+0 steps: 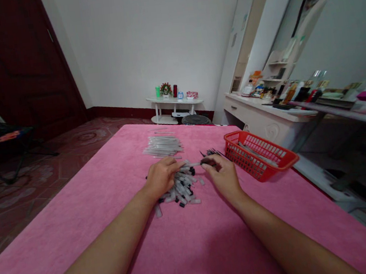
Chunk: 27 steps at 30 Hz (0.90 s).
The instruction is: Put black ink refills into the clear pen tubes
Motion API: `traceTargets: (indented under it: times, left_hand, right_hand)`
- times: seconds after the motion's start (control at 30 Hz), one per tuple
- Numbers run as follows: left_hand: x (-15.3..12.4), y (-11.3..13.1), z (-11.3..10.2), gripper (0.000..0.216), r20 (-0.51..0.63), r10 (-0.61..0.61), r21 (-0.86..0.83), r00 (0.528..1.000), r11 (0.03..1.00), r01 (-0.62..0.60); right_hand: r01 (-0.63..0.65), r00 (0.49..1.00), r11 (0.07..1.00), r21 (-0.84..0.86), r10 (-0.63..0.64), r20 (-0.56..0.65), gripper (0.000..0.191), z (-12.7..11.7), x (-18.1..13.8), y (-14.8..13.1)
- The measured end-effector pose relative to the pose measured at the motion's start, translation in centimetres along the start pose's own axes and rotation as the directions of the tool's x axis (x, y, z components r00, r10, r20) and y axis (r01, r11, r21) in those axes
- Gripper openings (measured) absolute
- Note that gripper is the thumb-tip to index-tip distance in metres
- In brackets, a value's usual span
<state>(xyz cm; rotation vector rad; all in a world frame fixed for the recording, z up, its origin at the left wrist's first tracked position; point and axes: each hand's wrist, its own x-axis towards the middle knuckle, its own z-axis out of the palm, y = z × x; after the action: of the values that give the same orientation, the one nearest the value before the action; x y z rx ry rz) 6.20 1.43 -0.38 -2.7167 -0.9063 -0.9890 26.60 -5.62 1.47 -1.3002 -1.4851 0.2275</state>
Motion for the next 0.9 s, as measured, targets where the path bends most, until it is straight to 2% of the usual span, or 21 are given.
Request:
traceTargets:
  times: [0.5, 0.73, 0.8, 0.9]
  left_hand:
    - [0.24, 0.79, -0.28, 0.035, -0.019, 0.028, 0.030, 0.999, 0.999, -0.028]
    - [0.29, 0.92, -0.36, 0.032, 0.018, 0.019, 0.025, 1.000, 1.000, -0.020]
    - [0.28, 0.87, -0.32, 0.031, 0.027, 0.010, 0.029, 1.000, 1.000, -0.011]
    - [0.26, 0.75, -0.18, 0.032, 0.023, -0.024, 0.029, 0.999, 0.999, 0.023]
  right_hand:
    - [-0.095, 0.995, 0.995, 0.019, 0.095, 0.039, 0.012, 0.20, -0.08, 0.38]
    - [-0.053, 0.985, 0.965, -0.256, 0.094, 0.148, 0.038, -0.31, -0.04, 0.30]
    - [-0.042, 0.982, 0.968, -0.249, 0.087, 0.169, 0.034, -0.44, 0.08, 0.15]
    - [-0.027, 0.979, 0.988, -0.150, 0.056, 0.195, 0.017, -0.49, 0.25, 0.10]
